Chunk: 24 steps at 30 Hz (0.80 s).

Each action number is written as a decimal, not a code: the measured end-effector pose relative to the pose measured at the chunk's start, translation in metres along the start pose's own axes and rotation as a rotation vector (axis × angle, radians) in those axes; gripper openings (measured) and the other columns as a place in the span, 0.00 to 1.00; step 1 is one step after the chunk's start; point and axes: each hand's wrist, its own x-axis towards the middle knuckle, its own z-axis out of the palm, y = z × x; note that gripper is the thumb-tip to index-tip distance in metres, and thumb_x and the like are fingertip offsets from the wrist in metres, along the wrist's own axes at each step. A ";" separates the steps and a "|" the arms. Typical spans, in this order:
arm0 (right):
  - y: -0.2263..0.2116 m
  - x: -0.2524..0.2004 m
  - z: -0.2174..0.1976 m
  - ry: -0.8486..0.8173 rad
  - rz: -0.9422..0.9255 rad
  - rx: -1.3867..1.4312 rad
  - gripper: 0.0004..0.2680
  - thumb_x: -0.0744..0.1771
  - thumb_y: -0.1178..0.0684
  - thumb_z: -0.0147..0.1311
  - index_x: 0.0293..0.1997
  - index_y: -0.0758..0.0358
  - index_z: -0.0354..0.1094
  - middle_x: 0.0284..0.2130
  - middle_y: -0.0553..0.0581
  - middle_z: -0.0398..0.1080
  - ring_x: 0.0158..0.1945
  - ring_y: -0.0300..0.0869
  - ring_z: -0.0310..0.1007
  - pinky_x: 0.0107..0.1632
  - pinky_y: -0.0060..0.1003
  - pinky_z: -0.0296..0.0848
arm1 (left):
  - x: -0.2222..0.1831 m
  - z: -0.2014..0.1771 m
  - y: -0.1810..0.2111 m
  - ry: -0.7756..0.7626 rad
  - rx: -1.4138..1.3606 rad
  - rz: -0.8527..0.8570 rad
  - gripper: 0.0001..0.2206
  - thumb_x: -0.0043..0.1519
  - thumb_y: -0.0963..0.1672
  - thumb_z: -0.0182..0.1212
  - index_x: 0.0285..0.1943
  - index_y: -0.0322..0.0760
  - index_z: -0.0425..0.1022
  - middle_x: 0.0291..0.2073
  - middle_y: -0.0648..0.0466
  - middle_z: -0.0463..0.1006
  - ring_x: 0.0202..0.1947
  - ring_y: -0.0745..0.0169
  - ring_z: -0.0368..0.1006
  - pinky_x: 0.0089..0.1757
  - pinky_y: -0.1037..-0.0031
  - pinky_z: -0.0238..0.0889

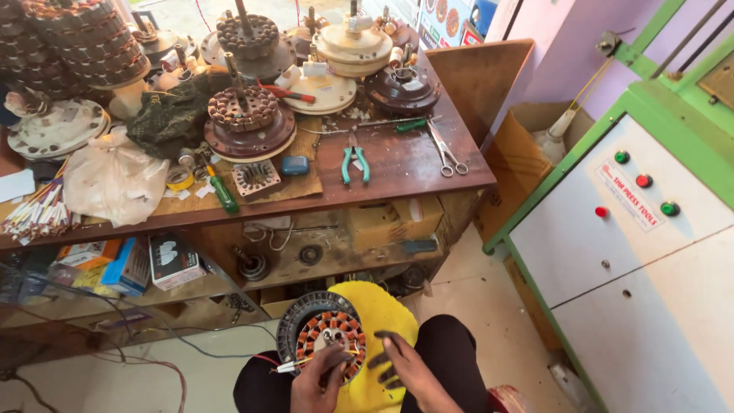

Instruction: The person sits with a motor stator on their lap and uses shears to cut and trim copper wires protruding from the stator slots. They repeatedly pick up the shears, cut wire ends, and place the shears back on the workbench.

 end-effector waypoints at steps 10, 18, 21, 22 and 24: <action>0.021 0.053 0.057 0.238 -0.145 0.208 0.25 0.69 0.32 0.38 0.62 0.63 0.67 0.53 0.57 0.73 0.56 0.43 0.72 0.60 0.37 0.67 | -0.014 -0.002 0.046 0.097 0.181 0.158 0.10 0.60 0.39 0.64 0.50 0.39 0.81 0.43 0.50 0.85 0.39 0.59 0.84 0.36 0.69 0.76; 0.040 0.040 0.054 0.238 -0.494 0.020 0.23 0.72 0.38 0.39 0.64 0.71 0.64 0.56 0.62 0.72 0.59 0.46 0.70 0.63 0.38 0.64 | -0.027 -0.002 0.042 0.199 0.086 0.230 0.07 0.61 0.38 0.66 0.47 0.36 0.81 0.40 0.50 0.85 0.36 0.56 0.84 0.37 0.70 0.74; 0.026 0.024 0.062 0.200 -0.579 0.012 0.21 0.73 0.42 0.38 0.67 0.72 0.61 0.58 0.63 0.71 0.61 0.46 0.69 0.63 0.38 0.64 | -0.031 -0.002 0.053 0.216 0.086 0.340 0.08 0.61 0.37 0.66 0.48 0.35 0.80 0.42 0.49 0.84 0.41 0.56 0.83 0.39 0.71 0.74; 0.021 0.020 0.065 0.205 -0.568 -0.011 0.21 0.73 0.43 0.37 0.67 0.72 0.61 0.57 0.63 0.72 0.60 0.46 0.70 0.63 0.38 0.65 | -0.034 -0.001 0.057 0.242 0.095 0.344 0.08 0.61 0.37 0.65 0.48 0.35 0.80 0.41 0.49 0.83 0.41 0.55 0.83 0.40 0.71 0.74; 0.004 0.026 0.064 0.212 -0.570 -0.088 0.20 0.74 0.43 0.35 0.67 0.71 0.62 0.55 0.64 0.73 0.58 0.46 0.72 0.62 0.37 0.67 | -0.031 0.004 0.063 0.282 0.107 0.373 0.08 0.61 0.36 0.65 0.48 0.35 0.80 0.41 0.49 0.83 0.42 0.55 0.83 0.42 0.70 0.75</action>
